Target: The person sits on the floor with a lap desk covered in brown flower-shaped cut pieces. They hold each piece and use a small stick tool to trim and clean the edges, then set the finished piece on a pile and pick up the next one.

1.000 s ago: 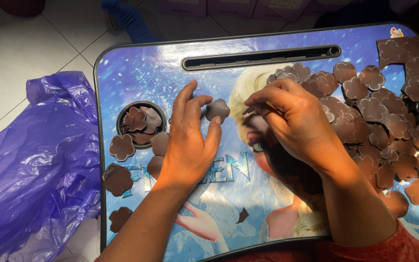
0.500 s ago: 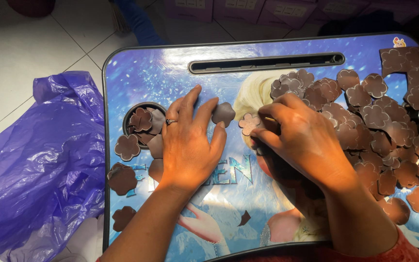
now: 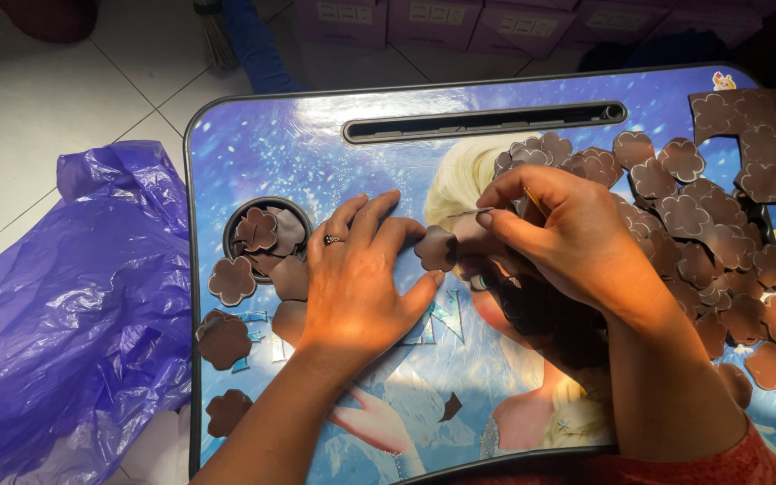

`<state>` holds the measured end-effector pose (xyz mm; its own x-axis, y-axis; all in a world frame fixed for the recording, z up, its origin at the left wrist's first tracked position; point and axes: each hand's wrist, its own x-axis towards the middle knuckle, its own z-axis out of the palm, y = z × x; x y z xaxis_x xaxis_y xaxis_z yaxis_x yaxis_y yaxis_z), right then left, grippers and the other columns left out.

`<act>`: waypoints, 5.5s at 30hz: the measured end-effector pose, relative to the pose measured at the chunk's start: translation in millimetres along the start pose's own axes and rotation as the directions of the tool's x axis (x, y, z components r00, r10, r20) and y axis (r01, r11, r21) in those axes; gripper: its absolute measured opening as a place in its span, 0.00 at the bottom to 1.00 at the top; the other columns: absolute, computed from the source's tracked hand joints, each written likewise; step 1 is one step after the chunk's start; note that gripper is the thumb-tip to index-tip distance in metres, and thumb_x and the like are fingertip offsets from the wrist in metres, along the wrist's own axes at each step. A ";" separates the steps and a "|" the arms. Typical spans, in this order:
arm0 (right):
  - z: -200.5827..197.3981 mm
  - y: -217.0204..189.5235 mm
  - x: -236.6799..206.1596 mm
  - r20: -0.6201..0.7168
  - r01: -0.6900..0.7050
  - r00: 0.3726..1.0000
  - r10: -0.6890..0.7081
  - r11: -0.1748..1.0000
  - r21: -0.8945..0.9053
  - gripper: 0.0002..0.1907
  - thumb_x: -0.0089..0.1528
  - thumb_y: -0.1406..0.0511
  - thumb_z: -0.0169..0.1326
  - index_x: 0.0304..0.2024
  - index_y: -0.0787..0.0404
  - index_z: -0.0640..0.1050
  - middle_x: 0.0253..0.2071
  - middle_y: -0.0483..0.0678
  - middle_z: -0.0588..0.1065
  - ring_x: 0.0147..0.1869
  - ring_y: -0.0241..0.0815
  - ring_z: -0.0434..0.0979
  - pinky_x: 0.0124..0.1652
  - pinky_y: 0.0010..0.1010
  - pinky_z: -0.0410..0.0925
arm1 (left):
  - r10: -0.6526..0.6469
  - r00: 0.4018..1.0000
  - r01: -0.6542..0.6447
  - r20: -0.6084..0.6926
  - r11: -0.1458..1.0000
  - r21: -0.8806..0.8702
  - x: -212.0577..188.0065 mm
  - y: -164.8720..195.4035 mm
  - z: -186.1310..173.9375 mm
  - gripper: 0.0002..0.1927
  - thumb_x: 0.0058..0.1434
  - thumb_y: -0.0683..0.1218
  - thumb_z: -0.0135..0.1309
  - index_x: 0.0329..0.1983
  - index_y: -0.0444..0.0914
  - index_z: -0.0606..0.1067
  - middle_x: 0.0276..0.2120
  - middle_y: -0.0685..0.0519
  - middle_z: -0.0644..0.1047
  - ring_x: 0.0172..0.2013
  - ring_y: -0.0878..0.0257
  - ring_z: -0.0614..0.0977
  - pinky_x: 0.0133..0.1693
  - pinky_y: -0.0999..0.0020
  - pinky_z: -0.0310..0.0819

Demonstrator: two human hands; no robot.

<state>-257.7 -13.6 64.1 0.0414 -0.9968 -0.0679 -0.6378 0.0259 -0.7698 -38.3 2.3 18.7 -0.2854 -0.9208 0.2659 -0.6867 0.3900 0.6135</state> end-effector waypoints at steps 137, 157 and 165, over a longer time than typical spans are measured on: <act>7.4 0.2 -3.2 0.038 0.123 0.992 -0.119 0.982 -0.141 0.08 0.59 0.64 0.63 0.38 0.61 0.83 0.33 0.49 0.80 0.33 0.42 0.84 0.32 0.32 0.73 | 0.247 0.968 -0.210 -0.053 0.902 0.376 -9.8 10.8 9.6 0.16 0.58 0.46 0.57 0.51 0.47 0.79 0.41 0.56 0.74 0.47 0.57 0.75 0.48 0.60 0.69; 37.2 -6.7 -13.7 -0.055 0.508 0.853 -0.519 0.850 -0.143 0.07 0.71 0.68 0.54 0.39 0.64 0.78 0.37 0.48 0.78 0.40 0.45 0.79 0.41 0.32 0.71 | 0.133 0.975 -0.214 0.179 0.777 0.592 -31.8 28.4 22.4 0.19 0.57 0.47 0.52 0.52 0.39 0.75 0.22 0.55 0.74 0.30 0.61 0.76 0.33 0.65 0.64; 40.9 -3.3 -10.6 -0.071 0.498 0.853 -0.516 0.848 -0.179 0.07 0.71 0.68 0.53 0.38 0.64 0.78 0.36 0.49 0.78 0.39 0.45 0.78 0.40 0.32 0.70 | 0.141 0.981 -0.192 0.132 0.798 0.572 -31.8 26.9 25.0 0.20 0.55 0.47 0.53 0.52 0.38 0.75 0.21 0.56 0.74 0.29 0.61 0.75 0.32 0.66 0.64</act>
<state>-224.6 -0.1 41.4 0.3100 -0.8695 0.3846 -0.6581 -0.4882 -0.5732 -64.5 42.0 8.1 -0.4654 -0.8493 0.2493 -0.8753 0.4835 0.0132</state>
